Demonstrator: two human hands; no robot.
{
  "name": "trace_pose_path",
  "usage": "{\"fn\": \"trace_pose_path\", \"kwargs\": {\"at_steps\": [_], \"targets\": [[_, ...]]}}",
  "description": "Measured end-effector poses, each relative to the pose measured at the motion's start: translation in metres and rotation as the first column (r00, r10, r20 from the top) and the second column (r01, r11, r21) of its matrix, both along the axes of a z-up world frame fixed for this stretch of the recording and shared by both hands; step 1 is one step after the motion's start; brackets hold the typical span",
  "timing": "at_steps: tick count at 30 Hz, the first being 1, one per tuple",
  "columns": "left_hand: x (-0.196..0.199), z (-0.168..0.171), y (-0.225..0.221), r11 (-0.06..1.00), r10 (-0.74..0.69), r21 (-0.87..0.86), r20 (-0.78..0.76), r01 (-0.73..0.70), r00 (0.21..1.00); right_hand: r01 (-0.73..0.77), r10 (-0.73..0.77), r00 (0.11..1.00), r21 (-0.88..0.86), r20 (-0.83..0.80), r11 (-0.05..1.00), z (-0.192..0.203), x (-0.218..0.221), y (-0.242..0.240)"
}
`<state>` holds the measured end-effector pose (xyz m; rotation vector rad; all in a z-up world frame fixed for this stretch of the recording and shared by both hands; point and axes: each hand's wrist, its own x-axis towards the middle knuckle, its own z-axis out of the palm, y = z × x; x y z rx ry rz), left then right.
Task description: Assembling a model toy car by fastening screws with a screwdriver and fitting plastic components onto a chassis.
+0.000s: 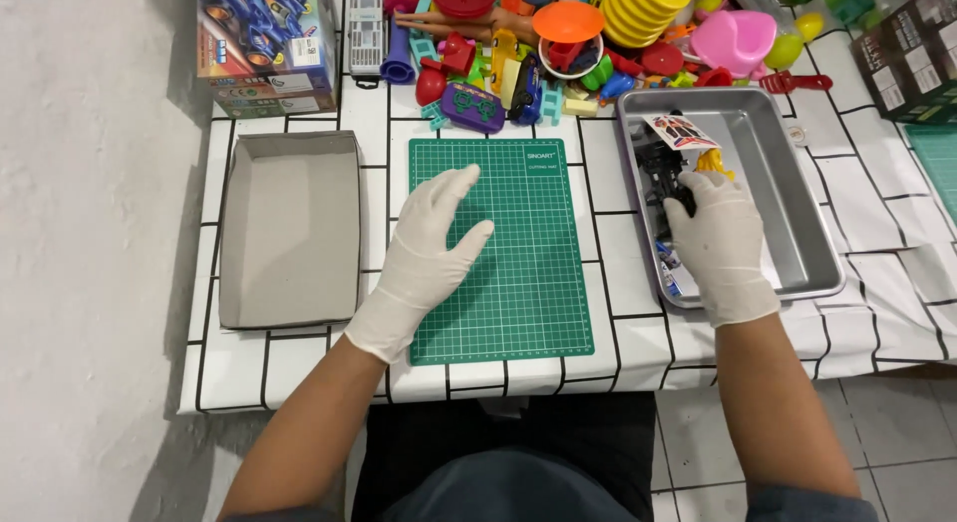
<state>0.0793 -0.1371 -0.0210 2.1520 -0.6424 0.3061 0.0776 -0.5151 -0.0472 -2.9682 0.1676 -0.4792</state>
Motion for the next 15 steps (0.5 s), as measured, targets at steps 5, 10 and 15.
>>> {"fn": "trace_pose_path", "kwargs": {"at_steps": [5,10,15], "targets": [[0.034,-0.049,-0.02,0.98,0.008,0.197,0.079,-0.023,0.997,0.083,-0.152,0.978,-0.399,-0.145,0.913,-0.024,0.025,0.001],[0.036,-0.068,-0.022,0.961,0.045,0.274,-0.017,-0.039,0.999,0.138,-0.262,0.944,-0.484,-0.198,0.864,-0.026,0.033,-0.008],[0.034,-0.064,-0.018,0.982,0.057,0.183,-0.004,-0.055,0.998,0.379,-0.211,0.842,0.265,-0.497,0.887,0.066,0.008,0.025]]}}
